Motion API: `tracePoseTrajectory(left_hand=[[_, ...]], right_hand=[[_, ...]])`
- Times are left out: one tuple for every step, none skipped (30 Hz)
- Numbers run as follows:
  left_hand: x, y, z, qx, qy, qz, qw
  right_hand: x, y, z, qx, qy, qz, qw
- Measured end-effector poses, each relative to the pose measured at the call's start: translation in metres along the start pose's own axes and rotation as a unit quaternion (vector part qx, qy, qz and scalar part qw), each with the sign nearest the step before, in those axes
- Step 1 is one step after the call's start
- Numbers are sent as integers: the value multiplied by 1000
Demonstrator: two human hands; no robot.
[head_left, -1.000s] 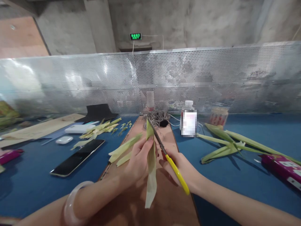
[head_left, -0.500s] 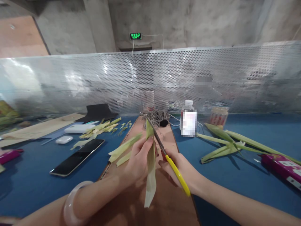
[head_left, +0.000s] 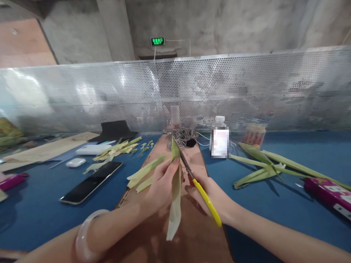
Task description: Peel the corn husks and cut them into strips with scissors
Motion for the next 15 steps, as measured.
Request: tracePoseTrajectory(left_hand=[[0,-1,0,5,-1,0,1000],[-1,-1,1,9,-5,2,1000],[-1,-2,2,9,-11,3,1000],[-1,-2,3,9,-19,6,1000],[-2,-1,5,9,-28,9,1000],[-2,-1,6,8,-35,13,999],[-2,0,6,9,-38,15,999],[-2,0,6,11,-38,18,999],[-2,1,6,16,-42,21,999],[-2,1,7,21,-47,23,998],[-2,1,8,25,-51,23,998],[-2,1,9,28,-55,21,998],[-2,1,10,30,-60,21,998],[-2,1,11,32,-63,21,997],[-2,2,12,33,-61,21,997]], right_hand=[[0,0,0,2,0,-1,1000],[0,-1,0,4,-1,-2,1000],[0,-1,0,5,-1,-1,1000],[0,-1,-1,6,-1,-1,1000],[0,-1,-1,7,-1,1,1000],[0,-1,-1,7,-2,2,1000],[0,-1,-1,7,-3,3,1000],[0,-1,0,6,-6,3,1000],[0,-1,0,6,-9,3,1000],[0,-1,1,7,-11,3,1000],[0,0,1,8,-13,3,1000],[0,1,1,11,-13,5,1000],[0,2,1,14,-12,7,1000],[0,3,1,15,-12,8,1000],[0,4,1,14,-11,9,1000]])
Point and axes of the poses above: each hand's wrist, its own x-axis towards the middle knuckle, its own z-axis out of the back of the hand, y = z × x, the point moved 10 cm from there along x, towards the middle knuckle, and after that the axes turned 15 degrees about -x, right-handed, at the moved point
